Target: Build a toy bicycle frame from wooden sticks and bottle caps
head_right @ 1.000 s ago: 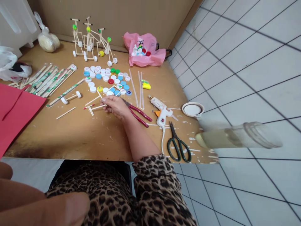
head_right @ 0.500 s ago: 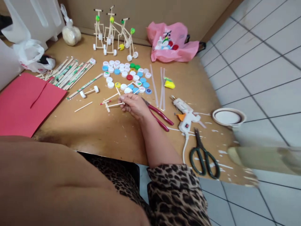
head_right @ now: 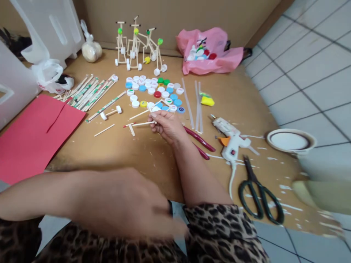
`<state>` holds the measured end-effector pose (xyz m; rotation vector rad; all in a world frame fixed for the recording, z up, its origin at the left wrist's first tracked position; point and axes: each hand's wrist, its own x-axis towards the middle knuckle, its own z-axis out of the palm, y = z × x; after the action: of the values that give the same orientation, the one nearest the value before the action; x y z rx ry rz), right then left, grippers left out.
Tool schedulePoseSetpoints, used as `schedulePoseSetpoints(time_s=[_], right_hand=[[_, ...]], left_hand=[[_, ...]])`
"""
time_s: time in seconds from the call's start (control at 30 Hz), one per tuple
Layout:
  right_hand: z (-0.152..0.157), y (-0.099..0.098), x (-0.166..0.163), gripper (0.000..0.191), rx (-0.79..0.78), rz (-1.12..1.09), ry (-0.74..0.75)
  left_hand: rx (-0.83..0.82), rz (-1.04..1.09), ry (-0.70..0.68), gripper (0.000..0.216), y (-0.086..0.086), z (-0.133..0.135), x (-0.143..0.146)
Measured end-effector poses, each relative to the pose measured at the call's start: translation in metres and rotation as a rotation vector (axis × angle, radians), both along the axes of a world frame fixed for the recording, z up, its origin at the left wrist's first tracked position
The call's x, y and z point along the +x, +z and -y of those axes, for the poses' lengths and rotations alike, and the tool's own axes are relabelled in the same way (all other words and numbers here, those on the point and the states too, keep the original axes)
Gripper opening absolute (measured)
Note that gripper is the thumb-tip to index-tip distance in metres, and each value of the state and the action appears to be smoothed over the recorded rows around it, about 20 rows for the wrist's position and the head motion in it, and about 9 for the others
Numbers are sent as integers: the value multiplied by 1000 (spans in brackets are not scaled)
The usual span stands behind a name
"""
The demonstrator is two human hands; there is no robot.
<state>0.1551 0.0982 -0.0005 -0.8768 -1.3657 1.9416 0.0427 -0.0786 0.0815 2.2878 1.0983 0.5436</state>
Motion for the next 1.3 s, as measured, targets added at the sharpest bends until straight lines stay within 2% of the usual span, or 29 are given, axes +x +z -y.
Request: schedulePoseSetpoints(time_s=[0.03,0.07,0.13,0.23,0.3,0.43,0.57,0.73,0.97,1.13,1.3], right_hand=[[0,1,0,34,19,-10,-21],[1,2,0,33,41,-17,-46],[2,4,-1,31,82,-16,-92],[6,7,-2,29,138,10,-131],[8,9,-2,28,179,31,-126],[11,10,0,26,232,52,-101],[8,8,2,24,242,92,-129],[6,8,4,28,239,109,-139],[7,12,6,26,262,142,-125],[9,22,9,22,263,152,-110],[10,25,10,15,272,219,-115]], left_hand=[[-2,6,2,21,1,-10,-13],[-31,5,74,25,2,-22,-27],[-77,-14,314,29,-2,-46,-57],[-76,-17,655,29,-19,-80,-92],[-125,36,728,28,-34,-95,-101],[-224,79,686,25,-58,-102,-99],[-266,-46,639,22,-67,-98,-96],[-200,-290,610,11,-65,-97,-88],[-189,-475,634,15,-60,-96,-70],[-203,-536,719,15,-62,-95,-61],[-189,-447,759,15,-63,-94,-62]])
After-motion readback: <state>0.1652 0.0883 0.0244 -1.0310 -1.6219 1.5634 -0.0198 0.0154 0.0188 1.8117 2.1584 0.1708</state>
